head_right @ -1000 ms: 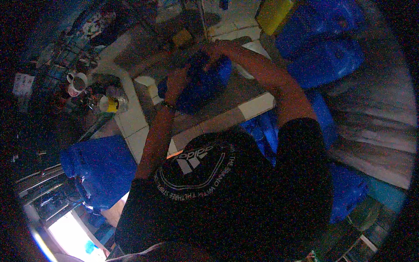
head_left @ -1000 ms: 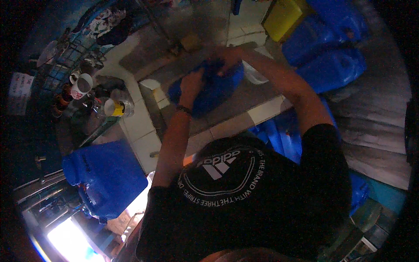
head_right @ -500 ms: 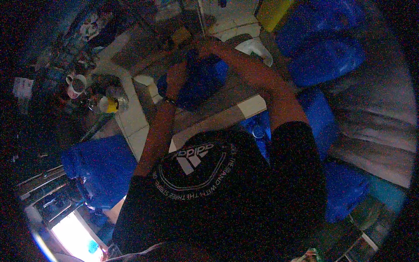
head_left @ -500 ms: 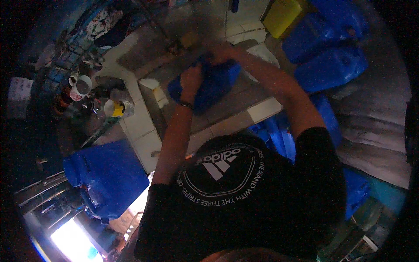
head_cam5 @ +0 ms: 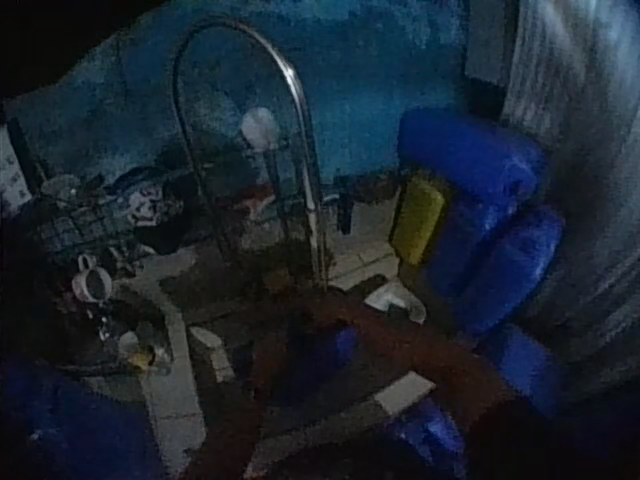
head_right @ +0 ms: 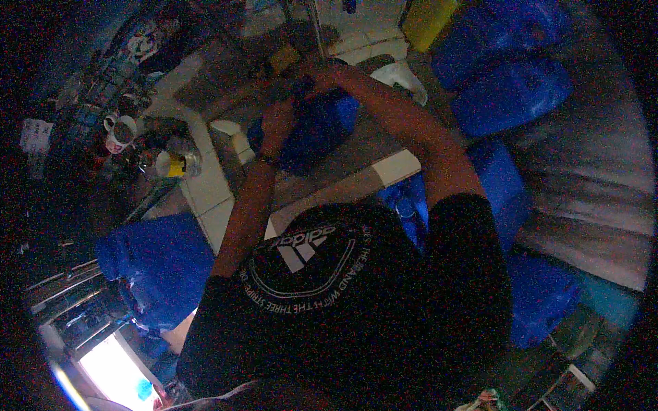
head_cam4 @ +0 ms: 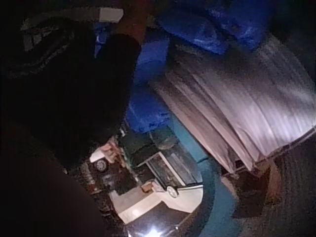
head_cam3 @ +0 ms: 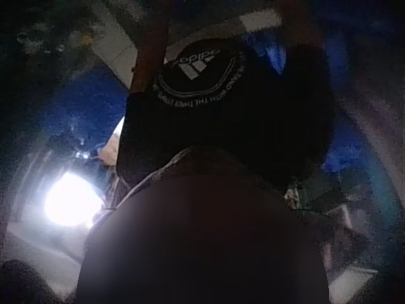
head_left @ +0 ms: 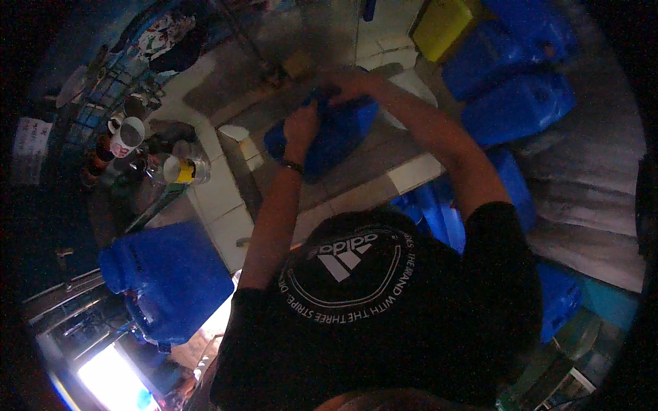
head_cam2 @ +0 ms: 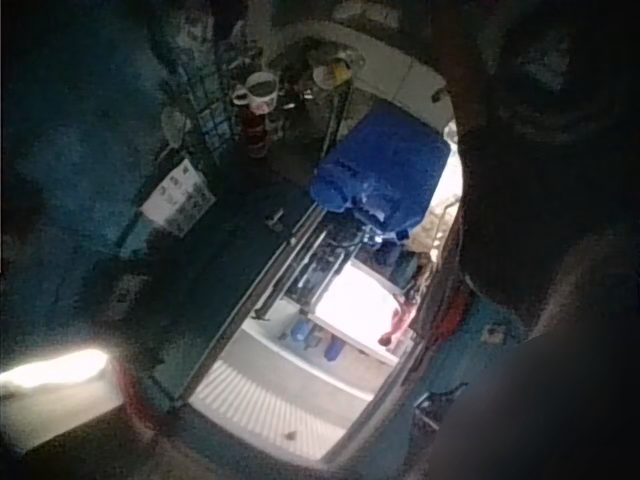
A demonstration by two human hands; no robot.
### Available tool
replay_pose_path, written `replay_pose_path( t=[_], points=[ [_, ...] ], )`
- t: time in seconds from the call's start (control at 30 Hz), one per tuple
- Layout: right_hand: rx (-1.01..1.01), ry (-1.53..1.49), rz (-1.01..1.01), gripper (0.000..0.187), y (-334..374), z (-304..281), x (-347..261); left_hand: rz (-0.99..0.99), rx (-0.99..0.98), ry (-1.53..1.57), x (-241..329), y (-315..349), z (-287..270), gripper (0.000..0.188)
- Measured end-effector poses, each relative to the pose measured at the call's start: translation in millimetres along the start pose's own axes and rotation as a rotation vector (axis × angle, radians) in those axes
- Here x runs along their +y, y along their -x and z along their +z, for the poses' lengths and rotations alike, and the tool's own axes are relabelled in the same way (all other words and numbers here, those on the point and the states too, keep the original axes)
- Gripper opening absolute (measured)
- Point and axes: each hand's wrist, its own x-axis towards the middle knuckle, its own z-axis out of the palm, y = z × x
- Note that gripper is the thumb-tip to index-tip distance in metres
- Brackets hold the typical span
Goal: The person washes blue plastic containers at a sink using a sponge and running water. They scrub the exterior and interior surfaces, rinse, and place the cleaned containers aside. The person repeats this process for multiple containers.
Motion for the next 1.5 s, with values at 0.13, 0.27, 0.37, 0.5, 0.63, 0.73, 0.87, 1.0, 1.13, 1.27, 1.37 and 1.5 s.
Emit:
replay_pose_path(
  t=[0.13,0.27,0.37,0.5,0.63,0.73,0.87,1.0,1.13,1.27,1.37,1.5],
  points=[
    [0.074,0.322,-0.219,0.049,5,-2,-7,0.035,0.035,0.040,0,3,-1,0.037],
    [0.067,0.143,-0.140,0.045,5,-8,-17,0.019,-0.009,0.084,0,7,-4,0.032],
    [-0.039,0.224,-0.009,0.043,4,-10,-21,0.037,0.044,0.102,3,9,-6,0.028],
    [-0.030,0.079,-0.099,0.046,8,-7,-21,0.004,0.047,0.115,5,11,-9,0.028],
    [0.082,0.486,0.103,0.074,19,8,-21,0.051,0.121,0.095,6,13,-11,0.029],
    [0.190,0.691,0.089,0.078,27,19,-27,0.053,0.132,0.076,5,13,-10,0.032],
    [0.017,0.741,0.103,0.084,33,12,-33,0.042,0.139,0.035,5,12,-10,0.034],
    [-0.068,0.852,-0.216,0.070,31,-21,-35,0.017,0.074,0.063,7,12,-12,0.036],
    [0.106,0.479,0.107,0.052,18,-52,-47,0.022,0.082,0.131,6,11,-14,0.034],
    [0.387,0.276,0.132,0.045,29,-68,-51,-0.120,0.052,0.359,7,-8,-12,0.044],
    [0.576,0.021,0.145,0.046,60,-57,-44,-0.070,0.274,0.730,17,-33,-6,0.045],
    [0.523,-0.835,0.231,0.041,96,-32,-37,0.012,0.200,0.674,46,-74,-9,0.048]
  ],
)
